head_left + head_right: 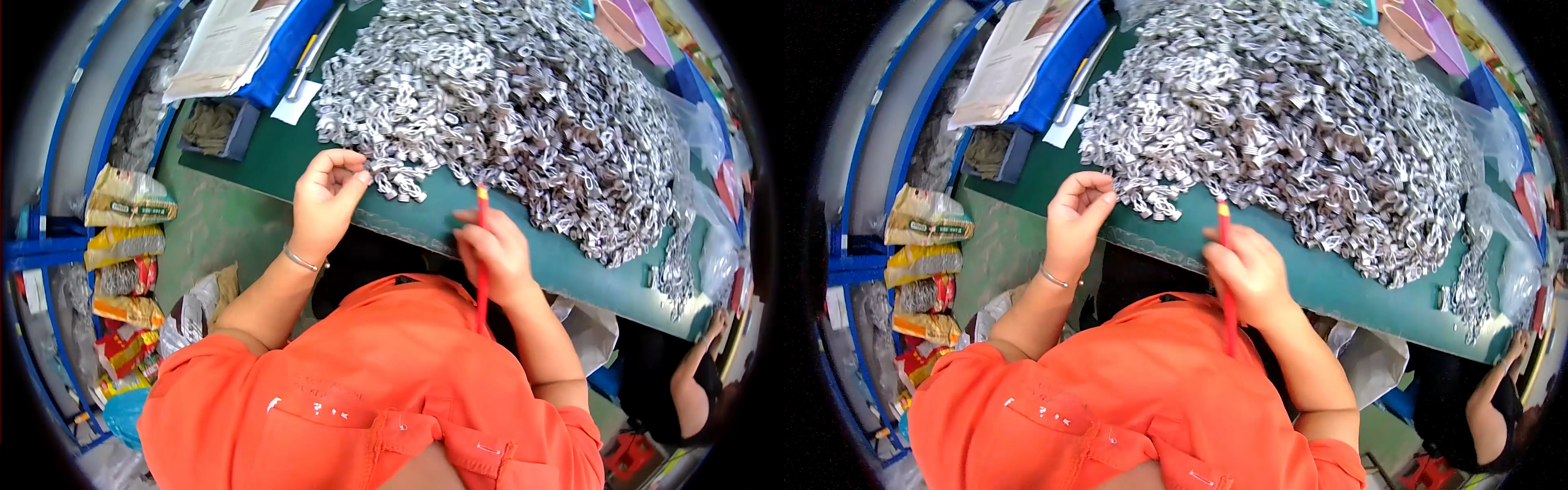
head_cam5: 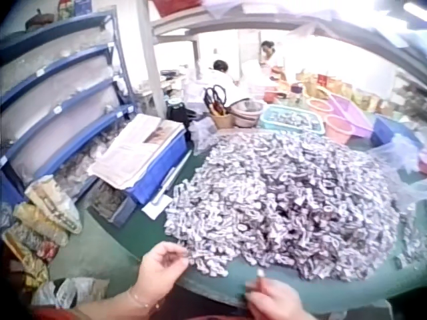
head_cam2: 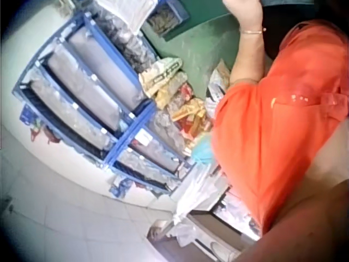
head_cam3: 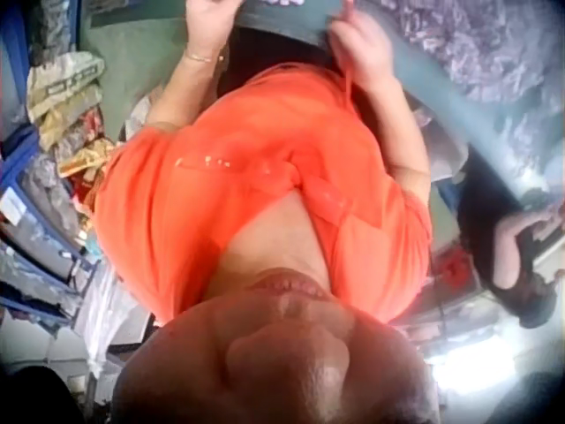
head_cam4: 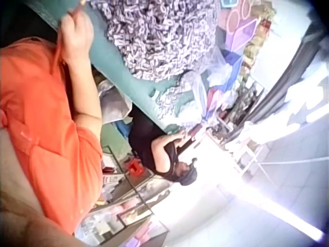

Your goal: The person picks up metal clips from a pile on a workbench and connects them together by hand using a pencil to guide and position the pieces.

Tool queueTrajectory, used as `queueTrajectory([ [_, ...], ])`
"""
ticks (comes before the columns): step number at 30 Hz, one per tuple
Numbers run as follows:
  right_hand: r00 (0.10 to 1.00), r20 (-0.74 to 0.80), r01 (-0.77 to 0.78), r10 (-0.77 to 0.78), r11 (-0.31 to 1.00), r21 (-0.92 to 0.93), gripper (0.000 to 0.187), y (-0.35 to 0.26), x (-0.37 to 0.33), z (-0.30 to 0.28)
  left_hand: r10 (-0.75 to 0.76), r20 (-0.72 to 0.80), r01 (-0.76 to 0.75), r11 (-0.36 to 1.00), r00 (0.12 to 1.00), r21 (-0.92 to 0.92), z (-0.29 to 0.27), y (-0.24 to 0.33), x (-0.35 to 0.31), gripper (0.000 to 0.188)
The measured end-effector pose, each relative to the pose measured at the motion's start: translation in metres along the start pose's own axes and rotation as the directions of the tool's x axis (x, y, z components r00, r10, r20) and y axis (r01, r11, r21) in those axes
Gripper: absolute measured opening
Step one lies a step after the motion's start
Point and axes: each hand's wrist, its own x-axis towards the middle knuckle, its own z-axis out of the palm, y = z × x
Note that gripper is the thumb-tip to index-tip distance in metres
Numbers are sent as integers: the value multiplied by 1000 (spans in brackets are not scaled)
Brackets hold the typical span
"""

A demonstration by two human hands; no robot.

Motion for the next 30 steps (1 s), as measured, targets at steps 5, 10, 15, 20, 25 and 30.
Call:
queueTrajectory([
  [5,997,-15,-76,75,997,-19,28,1,36,47,158,194,-240,807,968,539,-10,-1,-9,29],
  [10,989,-39,-141,140,990,-1,28,6,27,47,227,235,-311,847,945,431,-6,-9,-11,25],
  [15,951,-17,-303,309,940,159,29,-8,17,31,217,303,-310,900,928,306,1,-4,-10,32],
  [20,955,-16,-273,296,901,338,27,-15,15,26,109,356,-123,992,928,19,13,-7,-11,24],
  [25,788,124,-419,603,378,825,23,-24,9,26,348,387,-369,929,854,-20,13,2,-11,18],
  [30,850,-55,-270,523,524,808,32,-26,10,28,162,411,-63,968,897,-244,16,-5,-22,23],
])
